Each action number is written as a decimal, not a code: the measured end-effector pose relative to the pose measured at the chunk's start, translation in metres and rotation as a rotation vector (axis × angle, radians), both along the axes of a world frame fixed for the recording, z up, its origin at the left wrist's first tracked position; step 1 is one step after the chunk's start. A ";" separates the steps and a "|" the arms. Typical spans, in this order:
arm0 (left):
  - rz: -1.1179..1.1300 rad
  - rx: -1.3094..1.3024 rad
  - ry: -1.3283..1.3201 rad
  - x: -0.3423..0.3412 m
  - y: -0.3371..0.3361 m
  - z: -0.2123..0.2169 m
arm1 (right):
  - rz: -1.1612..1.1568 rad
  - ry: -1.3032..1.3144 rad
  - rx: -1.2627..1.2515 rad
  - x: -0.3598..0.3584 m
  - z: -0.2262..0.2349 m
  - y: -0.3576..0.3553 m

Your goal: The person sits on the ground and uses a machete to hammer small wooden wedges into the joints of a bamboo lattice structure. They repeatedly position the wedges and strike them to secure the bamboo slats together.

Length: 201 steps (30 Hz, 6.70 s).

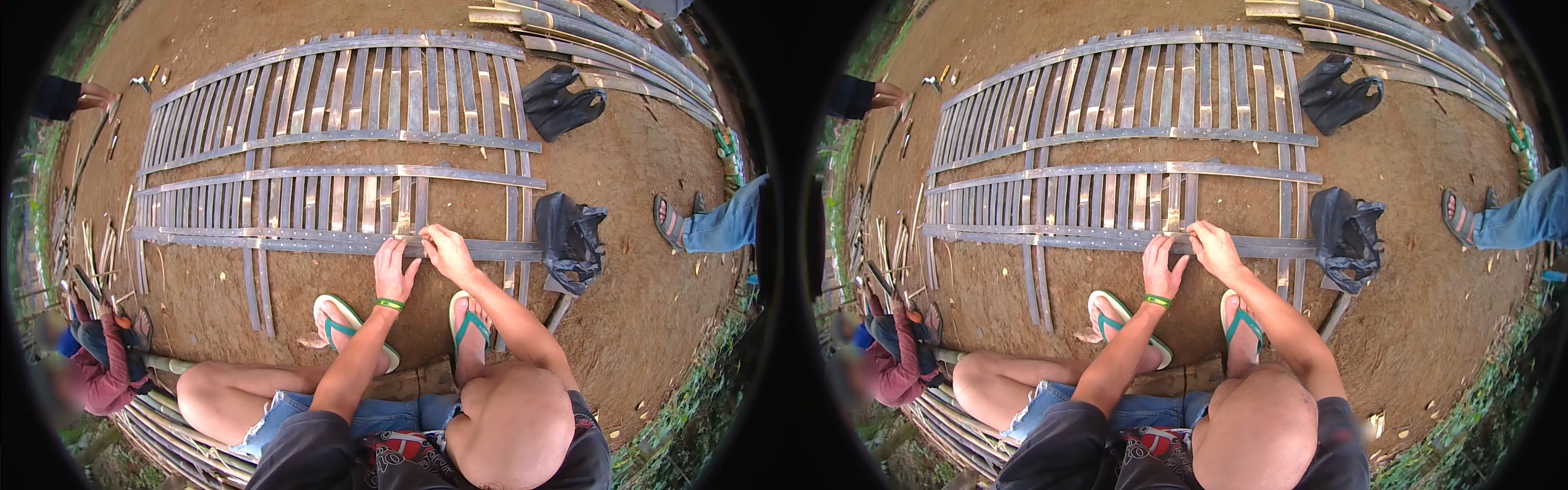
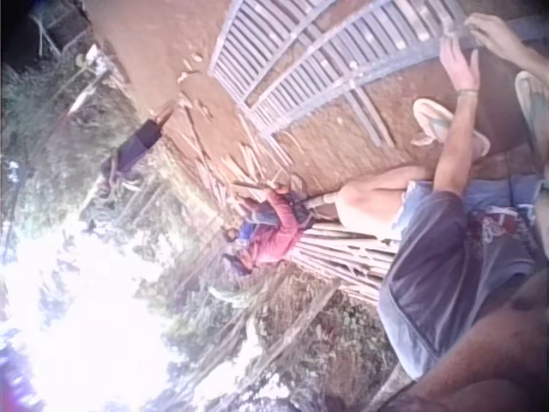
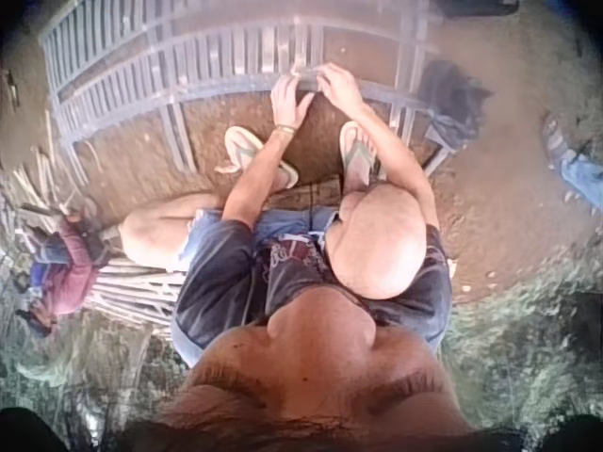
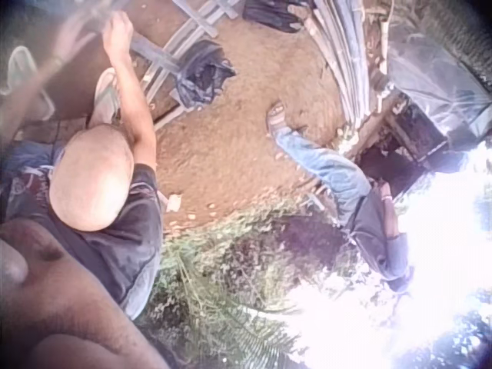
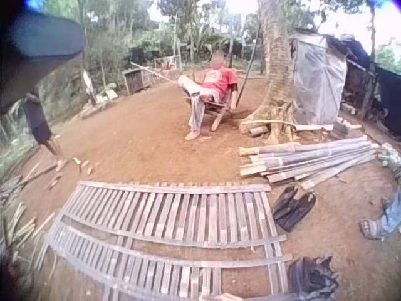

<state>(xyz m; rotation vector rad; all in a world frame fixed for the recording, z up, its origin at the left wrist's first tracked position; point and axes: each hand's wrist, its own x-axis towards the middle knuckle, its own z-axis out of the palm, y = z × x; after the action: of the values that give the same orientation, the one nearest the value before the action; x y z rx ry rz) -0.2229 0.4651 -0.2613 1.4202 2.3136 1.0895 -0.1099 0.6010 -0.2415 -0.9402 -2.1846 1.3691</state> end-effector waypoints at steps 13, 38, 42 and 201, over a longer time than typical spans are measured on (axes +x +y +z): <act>0.059 -0.027 -0.020 0.002 0.030 -0.005 | 0.095 -0.147 0.131 -0.011 0.011 0.004; 0.177 0.780 -0.272 -0.004 0.049 0.280 | -0.018 -0.136 0.193 -0.008 0.012 -0.012; 0.210 0.099 0.032 -0.010 -0.020 0.286 | -0.016 -0.157 0.197 -0.001 0.016 -0.006; -0.186 -0.624 0.293 -0.020 -0.012 0.003 | -0.157 -0.407 -0.310 0.039 0.153 -0.028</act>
<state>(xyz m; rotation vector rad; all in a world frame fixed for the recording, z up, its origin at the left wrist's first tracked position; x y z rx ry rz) -0.2434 0.4528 -0.2587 1.5460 2.3342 0.0782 -0.0710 0.5726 -0.0885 -1.5918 -2.1452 1.5771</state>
